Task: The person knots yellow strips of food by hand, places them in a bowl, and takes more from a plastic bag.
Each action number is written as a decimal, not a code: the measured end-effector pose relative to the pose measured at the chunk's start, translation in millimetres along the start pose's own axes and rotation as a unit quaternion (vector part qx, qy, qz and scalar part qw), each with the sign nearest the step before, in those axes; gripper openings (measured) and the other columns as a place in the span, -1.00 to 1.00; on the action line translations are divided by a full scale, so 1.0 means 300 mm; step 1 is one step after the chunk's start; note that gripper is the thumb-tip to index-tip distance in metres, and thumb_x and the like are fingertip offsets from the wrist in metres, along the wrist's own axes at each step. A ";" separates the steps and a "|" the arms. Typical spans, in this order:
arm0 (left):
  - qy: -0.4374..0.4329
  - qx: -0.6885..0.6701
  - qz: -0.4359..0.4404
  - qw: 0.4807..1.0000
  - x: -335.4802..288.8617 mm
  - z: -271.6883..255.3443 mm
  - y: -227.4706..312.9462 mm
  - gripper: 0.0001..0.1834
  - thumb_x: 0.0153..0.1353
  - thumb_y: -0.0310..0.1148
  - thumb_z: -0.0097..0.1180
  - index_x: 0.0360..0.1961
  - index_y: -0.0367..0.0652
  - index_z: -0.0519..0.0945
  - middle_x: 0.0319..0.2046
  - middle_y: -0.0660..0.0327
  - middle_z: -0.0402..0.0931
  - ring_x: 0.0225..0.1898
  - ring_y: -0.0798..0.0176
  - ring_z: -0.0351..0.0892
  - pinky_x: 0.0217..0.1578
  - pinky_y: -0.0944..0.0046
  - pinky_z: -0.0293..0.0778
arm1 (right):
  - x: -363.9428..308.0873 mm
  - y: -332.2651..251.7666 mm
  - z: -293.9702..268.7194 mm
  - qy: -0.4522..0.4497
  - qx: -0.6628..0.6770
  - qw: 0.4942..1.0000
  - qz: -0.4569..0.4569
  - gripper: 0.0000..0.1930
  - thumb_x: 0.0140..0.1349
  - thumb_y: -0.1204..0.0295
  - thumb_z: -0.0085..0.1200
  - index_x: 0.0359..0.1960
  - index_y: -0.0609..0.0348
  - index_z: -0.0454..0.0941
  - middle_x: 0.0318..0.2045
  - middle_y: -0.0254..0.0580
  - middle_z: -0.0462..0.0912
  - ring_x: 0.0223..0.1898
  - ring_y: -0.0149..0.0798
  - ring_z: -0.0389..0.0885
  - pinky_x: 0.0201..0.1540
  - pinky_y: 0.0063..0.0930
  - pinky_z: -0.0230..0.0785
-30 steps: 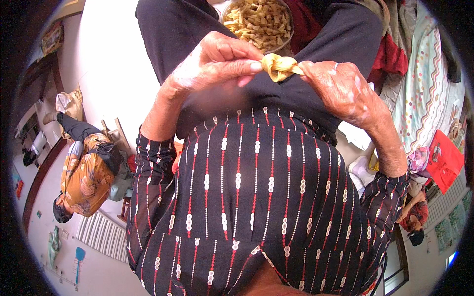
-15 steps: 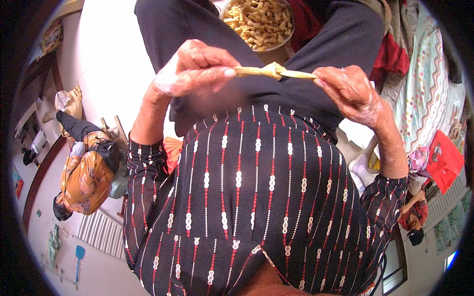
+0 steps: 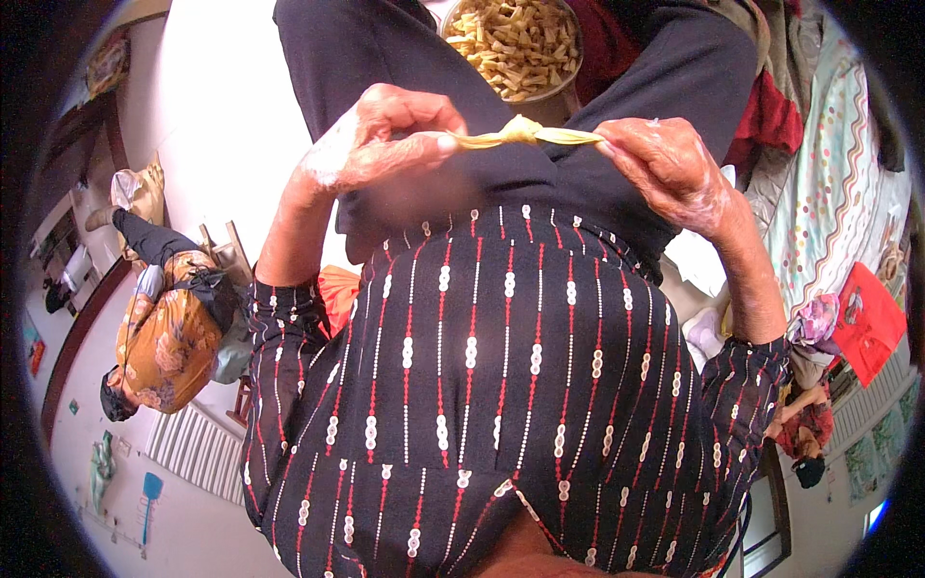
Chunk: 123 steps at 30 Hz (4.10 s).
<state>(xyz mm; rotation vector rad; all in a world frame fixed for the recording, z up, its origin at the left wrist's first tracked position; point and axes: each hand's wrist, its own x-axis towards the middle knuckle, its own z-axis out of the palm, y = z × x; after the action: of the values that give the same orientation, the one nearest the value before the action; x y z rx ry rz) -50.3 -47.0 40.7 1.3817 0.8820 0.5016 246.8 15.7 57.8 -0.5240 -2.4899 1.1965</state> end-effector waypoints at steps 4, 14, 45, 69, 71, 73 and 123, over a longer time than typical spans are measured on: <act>0.029 0.112 0.003 0.993 0.031 0.037 0.031 -0.68 0.14 -0.31 0.10 -0.21 -0.40 0.49 -0.46 0.17 0.48 -0.44 0.38 0.48 -0.43 0.36 0.40 | 0.025 -0.017 0.000 -0.024 -0.047 0.999 0.008 -0.87 0.13 0.51 0.04 -0.33 0.33 0.44 -0.52 0.01 0.51 -0.49 0.03 0.53 -0.46 -0.22 0.35; 0.047 0.131 0.059 0.989 0.129 0.110 0.056 -0.73 0.17 -0.31 0.10 -0.18 -0.28 0.49 -0.66 0.15 0.34 -0.64 0.28 0.33 -0.59 0.29 0.26 | 0.018 -0.012 0.012 -0.023 -0.040 0.999 0.018 -0.90 0.15 0.51 0.00 -0.36 0.31 0.43 -0.58 0.02 0.47 -0.52 0.04 0.51 -0.48 -0.21 0.32; 0.307 0.021 0.002 0.952 0.447 -0.287 0.086 -0.80 0.15 -0.35 0.14 -0.33 -0.32 0.62 -0.64 0.33 0.48 -0.65 0.55 0.37 -0.66 0.57 0.29 | 0.233 0.374 -0.226 0.172 0.025 0.978 0.119 -0.83 0.25 0.46 -0.03 -0.46 0.26 0.53 -0.67 -0.56 0.32 -0.62 -0.60 0.23 -0.60 -0.67 0.06; 0.329 -0.063 0.038 0.942 0.561 -0.305 0.043 -0.80 0.16 -0.32 0.13 -0.37 -0.26 0.61 -0.59 0.33 0.52 -0.62 0.56 0.38 -0.62 0.57 0.28 | 0.233 0.437 -0.319 0.169 0.014 0.968 0.185 -0.81 0.22 0.40 0.03 -0.48 0.24 0.54 -0.69 -0.47 0.36 -0.62 -0.58 0.25 -0.62 -0.61 0.05; 0.333 -0.072 0.036 0.939 0.565 -0.308 0.027 -0.81 0.16 -0.32 0.13 -0.36 -0.25 0.61 -0.60 0.34 0.51 -0.63 0.57 0.36 -0.62 0.57 0.27 | 0.232 0.444 -0.314 0.168 0.042 0.965 0.196 -0.82 0.22 0.39 0.03 -0.48 0.22 0.55 -0.68 -0.49 0.36 -0.63 -0.59 0.24 -0.62 -0.63 0.04; 0.347 -0.066 0.028 0.935 0.558 -0.314 0.014 -0.81 0.16 -0.33 0.13 -0.36 -0.25 0.62 -0.61 0.35 0.51 -0.64 0.57 0.35 -0.63 0.57 0.25 | 0.241 0.447 -0.304 0.158 0.081 0.961 0.212 -0.82 0.23 0.39 0.03 -0.46 0.20 0.56 -0.68 -0.51 0.36 -0.63 -0.61 0.24 -0.63 -0.66 0.02; 0.208 0.162 0.274 0.925 0.476 -0.280 0.062 -0.73 0.07 -0.38 0.21 -0.20 -0.27 0.58 -0.29 0.13 0.57 -0.29 0.33 0.55 -0.27 0.39 0.50 | 0.226 0.301 -0.217 0.029 0.012 0.985 0.173 -0.77 0.25 0.37 -0.03 -0.38 0.34 0.51 -0.68 -0.24 0.39 -0.59 -0.46 0.34 -0.51 -0.49 0.24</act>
<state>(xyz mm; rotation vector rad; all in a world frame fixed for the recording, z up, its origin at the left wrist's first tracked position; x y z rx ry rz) -26.6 117.6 28.1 1.8779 0.9372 1.1510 232.3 142.9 33.9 -1.0008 -2.3967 1.3082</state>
